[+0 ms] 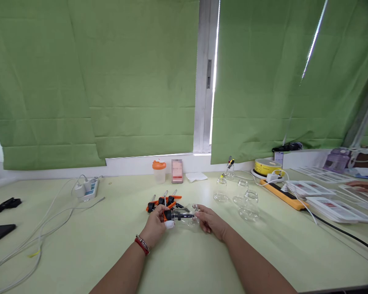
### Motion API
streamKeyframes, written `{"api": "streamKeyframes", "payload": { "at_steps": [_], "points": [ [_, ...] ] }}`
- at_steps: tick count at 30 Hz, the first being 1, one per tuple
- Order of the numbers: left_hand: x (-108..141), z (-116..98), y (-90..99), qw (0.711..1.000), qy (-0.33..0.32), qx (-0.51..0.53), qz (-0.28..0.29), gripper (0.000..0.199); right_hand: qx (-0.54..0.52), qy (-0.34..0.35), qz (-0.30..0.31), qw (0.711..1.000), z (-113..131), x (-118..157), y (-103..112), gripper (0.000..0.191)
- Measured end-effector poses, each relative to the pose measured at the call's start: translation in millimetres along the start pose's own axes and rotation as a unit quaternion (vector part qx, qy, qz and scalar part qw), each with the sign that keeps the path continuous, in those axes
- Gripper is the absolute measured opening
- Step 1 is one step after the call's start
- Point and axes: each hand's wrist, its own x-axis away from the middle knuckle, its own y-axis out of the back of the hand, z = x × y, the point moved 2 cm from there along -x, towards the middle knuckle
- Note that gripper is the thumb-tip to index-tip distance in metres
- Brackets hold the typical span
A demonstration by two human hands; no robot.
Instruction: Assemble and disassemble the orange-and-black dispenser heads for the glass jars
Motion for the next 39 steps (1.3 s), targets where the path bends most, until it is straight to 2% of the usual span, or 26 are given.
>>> {"api": "streamKeyframes", "payload": {
  "at_steps": [14, 18, 21, 24, 28, 30, 32, 36, 39],
  "points": [
    [-0.8, 2.8, 0.1, 1.0, -0.012, -0.005, -0.001, 0.047, -0.008, 0.01, -0.002, 1.0, -2.5, -1.0, -0.8, 0.049],
    [3.7, -5.0, -4.2, 0.999, -0.02, -0.029, -0.027, 0.047, 0.004, 0.016, -0.025, 1.0, -7.8, -2.8, 0.5, 0.059],
    [6.2, -9.3, -5.9, 0.998, -0.022, -0.039, -0.043, 0.049, 0.075, 0.069, -0.067, 0.993, -6.1, -1.6, 1.8, 0.062],
    [7.1, -9.9, -6.9, 0.998, -0.021, -0.041, -0.046, 0.051, 0.187, 0.162, -0.107, 0.963, 2.2, 3.4, -1.8, 0.059],
    [7.7, -9.4, -13.1, 0.999, -0.04, -0.026, -0.022, 0.063, 0.286, 0.209, -0.102, 0.93, 9.6, 7.7, -11.5, 0.071],
    [8.0, -9.3, -15.6, 0.997, -0.068, -0.031, -0.021, 0.073, 0.291, 0.206, -0.119, 0.927, 8.9, 6.1, -10.5, 0.07],
    [7.9, -8.6, -14.2, 0.993, -0.095, -0.057, -0.042, 0.074, 0.272, 0.191, -0.155, 0.93, 4.8, 2.1, -3.3, 0.065],
    [6.4, -6.4, -0.7, 0.975, -0.122, -0.165, -0.087, 0.058, 0.223, 0.11, -0.249, 0.936, -10.3, -8.7, 21.7, 0.064],
    [4.0, -5.5, 9.1, 0.942, -0.148, -0.287, -0.096, 0.052, 0.22, 0.068, -0.282, 0.931, -19.7, -16.1, 36.2, 0.069]
  ]
}}
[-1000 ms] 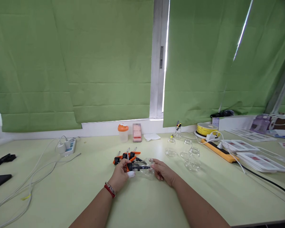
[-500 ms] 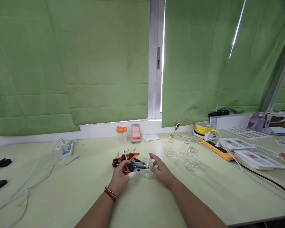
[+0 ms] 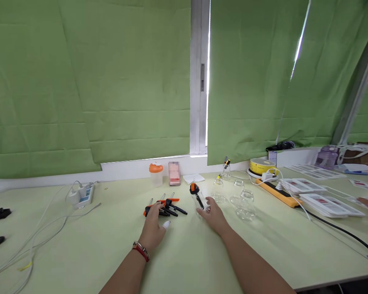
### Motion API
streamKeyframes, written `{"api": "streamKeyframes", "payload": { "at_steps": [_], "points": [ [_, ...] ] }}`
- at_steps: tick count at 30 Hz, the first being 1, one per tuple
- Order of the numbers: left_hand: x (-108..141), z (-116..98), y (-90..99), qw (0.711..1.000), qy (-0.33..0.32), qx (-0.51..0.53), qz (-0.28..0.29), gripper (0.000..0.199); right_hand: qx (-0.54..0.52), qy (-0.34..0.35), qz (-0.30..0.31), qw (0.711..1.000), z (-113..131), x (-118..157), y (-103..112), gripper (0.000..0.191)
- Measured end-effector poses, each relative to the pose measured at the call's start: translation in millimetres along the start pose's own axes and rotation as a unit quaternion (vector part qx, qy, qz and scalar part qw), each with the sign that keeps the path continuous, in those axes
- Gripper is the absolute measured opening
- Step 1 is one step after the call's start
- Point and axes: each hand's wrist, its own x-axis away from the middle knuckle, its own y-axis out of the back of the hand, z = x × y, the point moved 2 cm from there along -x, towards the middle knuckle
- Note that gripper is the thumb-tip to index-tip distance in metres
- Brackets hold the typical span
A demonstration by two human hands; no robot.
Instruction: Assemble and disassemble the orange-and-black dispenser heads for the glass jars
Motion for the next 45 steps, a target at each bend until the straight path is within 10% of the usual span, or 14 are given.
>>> {"api": "streamKeyframes", "payload": {
  "at_steps": [10, 37, 45],
  "points": [
    [-6.2, 4.6, -7.3, 0.962, -0.031, -0.261, 0.07, 0.045, 0.174, 0.022, -0.046, 0.983, -14.0, -23.8, -7.8, 0.069],
    [-5.1, 8.4, -9.3, 0.98, 0.011, -0.182, 0.077, 0.034, 0.327, -0.026, -0.16, 0.931, 1.2, -43.8, -4.9, 0.05],
    [-4.5, 10.2, -8.6, 0.993, -0.002, -0.108, 0.042, 0.032, 0.289, 0.186, 0.054, 0.937, 28.9, -12.0, -46.4, 0.037]
  ]
}}
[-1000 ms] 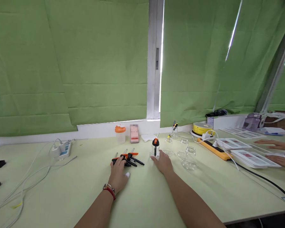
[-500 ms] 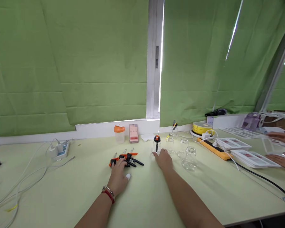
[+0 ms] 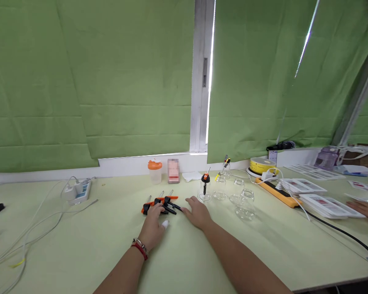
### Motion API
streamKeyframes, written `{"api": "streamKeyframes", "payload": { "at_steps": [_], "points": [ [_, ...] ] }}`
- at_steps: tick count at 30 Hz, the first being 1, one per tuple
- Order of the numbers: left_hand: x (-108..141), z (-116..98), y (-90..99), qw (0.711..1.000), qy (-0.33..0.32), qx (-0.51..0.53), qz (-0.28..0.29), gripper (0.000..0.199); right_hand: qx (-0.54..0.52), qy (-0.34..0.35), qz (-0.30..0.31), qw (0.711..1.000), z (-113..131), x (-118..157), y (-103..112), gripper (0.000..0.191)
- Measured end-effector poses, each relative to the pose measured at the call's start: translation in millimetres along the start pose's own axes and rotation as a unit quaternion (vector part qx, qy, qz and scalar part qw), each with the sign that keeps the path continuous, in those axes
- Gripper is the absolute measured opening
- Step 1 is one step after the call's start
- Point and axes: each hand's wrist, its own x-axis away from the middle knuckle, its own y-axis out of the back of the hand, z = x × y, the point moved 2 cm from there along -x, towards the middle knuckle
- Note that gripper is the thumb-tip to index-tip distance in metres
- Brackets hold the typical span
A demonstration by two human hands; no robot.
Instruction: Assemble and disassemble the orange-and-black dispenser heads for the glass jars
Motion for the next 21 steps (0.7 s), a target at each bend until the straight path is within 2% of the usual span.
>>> {"api": "streamKeyframes", "payload": {
  "at_steps": [2, 4, 7, 9, 12, 17, 19, 21],
  "points": [
    [0.7, -2.2, 1.5, 0.999, 0.0, 0.041, -0.007, 0.03, -0.016, -0.001, 0.043, 0.999, 9.5, 0.6, -7.3, 0.034],
    [1.2, -4.6, 2.6, 0.997, 0.0, 0.075, -0.011, 0.027, -0.037, -0.027, 0.056, 0.997, 12.9, -0.5, -12.2, 0.024],
    [0.9, -6.1, 2.1, 0.991, 0.026, 0.13, -0.005, 0.025, -0.077, -0.068, 0.033, 0.994, 8.8, -2.9, -13.7, 0.018],
    [0.4, -5.6, 0.3, 0.981, 0.074, 0.18, 0.011, 0.028, -0.096, -0.082, 0.019, 0.992, 2.9, -3.7, -12.1, 0.019],
    [-0.5, -5.6, -1.3, 0.955, 0.143, 0.259, 0.022, 0.031, -0.136, -0.098, -0.004, 0.986, -6.6, -3.3, -7.7, 0.021],
    [-1.4, -8.6, 1.5, 0.899, 0.224, 0.375, 0.006, 0.037, -0.194, -0.116, -0.053, 0.973, -14.6, -1.4, 3.4, 0.026],
    [-1.1, -9.2, 2.6, 0.875, 0.249, 0.416, 0.012, 0.036, -0.212, -0.107, -0.064, 0.969, -12.1, 0.1, 9.3, 0.026],
    [-0.7, -9.7, 3.5, 0.848, 0.258, 0.463, 0.02, 0.036, -0.235, -0.07, -0.061, 0.968, -4.7, 3.0, 15.1, 0.022]
  ]
}}
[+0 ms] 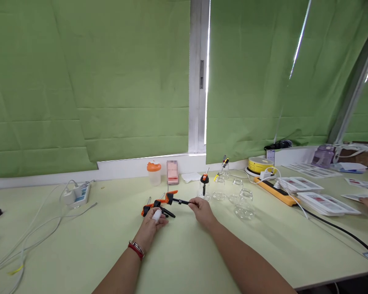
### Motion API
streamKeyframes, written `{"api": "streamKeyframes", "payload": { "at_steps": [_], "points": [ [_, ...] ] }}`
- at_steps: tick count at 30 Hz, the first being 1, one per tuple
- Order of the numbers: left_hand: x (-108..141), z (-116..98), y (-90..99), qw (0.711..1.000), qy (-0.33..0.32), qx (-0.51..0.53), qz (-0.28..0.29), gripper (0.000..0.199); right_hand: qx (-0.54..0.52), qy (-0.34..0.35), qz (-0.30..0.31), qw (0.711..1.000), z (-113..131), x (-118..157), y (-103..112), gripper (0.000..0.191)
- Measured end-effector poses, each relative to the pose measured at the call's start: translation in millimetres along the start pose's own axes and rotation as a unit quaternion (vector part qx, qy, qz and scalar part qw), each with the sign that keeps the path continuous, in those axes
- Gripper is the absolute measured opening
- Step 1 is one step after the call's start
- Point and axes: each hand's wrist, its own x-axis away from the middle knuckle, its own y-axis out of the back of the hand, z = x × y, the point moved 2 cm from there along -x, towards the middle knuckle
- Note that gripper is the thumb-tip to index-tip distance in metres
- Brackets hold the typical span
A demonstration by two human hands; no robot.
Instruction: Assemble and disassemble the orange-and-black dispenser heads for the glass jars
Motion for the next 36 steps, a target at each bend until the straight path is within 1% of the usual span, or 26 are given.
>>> {"api": "streamKeyframes", "payload": {
  "at_steps": [3, 7, 9, 10, 11, 12, 13, 14, 15, 17, 19, 20, 21, 23, 24, 25, 26, 28, 29, 30, 32, 34, 36],
  "points": [
    [1.2, -0.6, 0.8, 0.999, -0.003, 0.048, 0.013, 0.038, -0.018, 0.078, 0.053, 0.995, 17.9, 9.7, -1.2, 0.015],
    [2.2, -0.4, 2.6, 1.0, -0.016, 0.004, 0.006, 0.041, 0.026, 0.176, 0.137, 0.974, 36.8, 21.7, -6.1, 0.014],
    [1.8, -0.4, 3.7, 1.0, -0.022, -0.018, 0.003, 0.043, 0.058, 0.203, 0.148, 0.966, 40.2, 21.9, -3.7, 0.013],
    [1.4, -0.4, 4.3, 0.999, -0.023, -0.024, -0.001, 0.044, 0.076, 0.21, 0.137, 0.965, 40.5, 20.1, 0.1, 0.016],
    [0.9, -0.5, 5.0, 0.999, -0.021, -0.03, -0.007, 0.044, 0.094, 0.215, 0.112, 0.966, 40.2, 17.2, 6.0, 0.022],
    [0.4, -0.5, 5.6, 0.999, -0.018, -0.035, -0.011, 0.044, 0.113, 0.216, 0.068, 0.967, 39.4, 13.6, 14.2, 0.029],
    [-0.2, -0.5, 6.0, 0.999, -0.015, -0.04, -0.014, 0.044, 0.135, 0.214, 0.006, 0.967, 38.3, 9.9, 24.5, 0.034],
    [-0.7, -0.4, 6.3, 0.999, -0.011, -0.044, -0.016, 0.044, 0.16, 0.203, -0.071, 0.963, 36.6, 6.5, 36.5, 0.037],
    [-1.3, -0.2, 6.5, 0.999, -0.008, -0.047, -0.016, 0.044, 0.187, 0.178, -0.152, 0.954, 34.1, 3.9, 49.5, 0.04],
    [-2.0, 0.0, 6.4, 0.999, -0.007, -0.05, -0.015, 0.043, 0.236, 0.091, -0.299, 0.92, 26.3, 2.4, 75.8, 0.046],
    [-2.3, -0.1, 6.0, 0.999, -0.009, -0.05, -0.016, 0.041, 0.261, -0.007, -0.411, 0.874, 14.4, 5.5, 98.5, 0.061],
    [-2.3, -0.3, 5.8, 0.999, -0.009, -0.049, -0.018, 0.04, 0.264, -0.05, -0.448, 0.853, 6.9, 8.1, 107.5, 0.069],
    [-2.2, -0.6, 5.8, 0.999, -0.009, -0.047, -0.023, 0.039, 0.261, -0.083, -0.472, 0.838, -1.4, 10.6, 114.7, 0.076],
    [-2.0, -1.4, 6.4, 0.998, -0.005, -0.043, -0.037, 0.038, 0.235, -0.151, -0.497, 0.822, -20.4, 15.0, 124.5, 0.089],
    [-2.0, -1.8, 6.9, 0.998, -0.005, -0.043, -0.042, 0.038, 0.213, -0.197, -0.498, 0.817, -30.5, 16.5, 127.2, 0.091],
    [-2.1, -2.1, 7.5, 0.998, -0.005, -0.043, -0.046, 0.037, 0.187, -0.245, -0.485, 0.818, -40.2, 17.0, 128.4, 0.09],
    [-2.4, -2.1, 8.1, 0.998, -0.005, -0.043, -0.047, 0.038, 0.165, -0.285, -0.456, 0.827, -48.5, 16.3, 128.1, 0.086],
    [-3.1, -1.6, 9.2, 0.998, -0.007, -0.039, -0.045, 0.038, 0.149, -0.327, -0.392, 0.847, -58.4, 12.9, 123.7, 0.071],
    [-3.6, -1.0, 9.7, 0.998, -0.006, -0.036, -0.043, 0.038, 0.152, -0.329, -0.364, 0.858, -59.8, 10.5, 119.9, 0.065],
    [-4.0, -0.2, 10.1, 0.999, -0.006, -0.031, -0.041, 0.038, 0.16, -0.321, -0.34, 0.869, -58.9, 8.0, 115.0, 0.059],
    [-4.7, 1.4, 10.7, 0.999, -0.009, -0.022, -0.037, 0.037, 0.171, -0.283, -0.297, 0.896, -52.2, 3.5, 101.6, 0.055],
    [-5.1, 2.4, 11.1, 0.999, -0.014, -0.015, -0.032, 0.037, 0.154, -0.222, -0.245, 0.931, -41.6, 0.7, 84.6, 0.054],
    [-4.9, 2.4, 11.0, 0.999, -0.018, -0.011, -0.027, 0.037, 0.105, -0.158, -0.183, 0.965, -30.4, 0.7, 66.8, 0.055]
  ]
}}
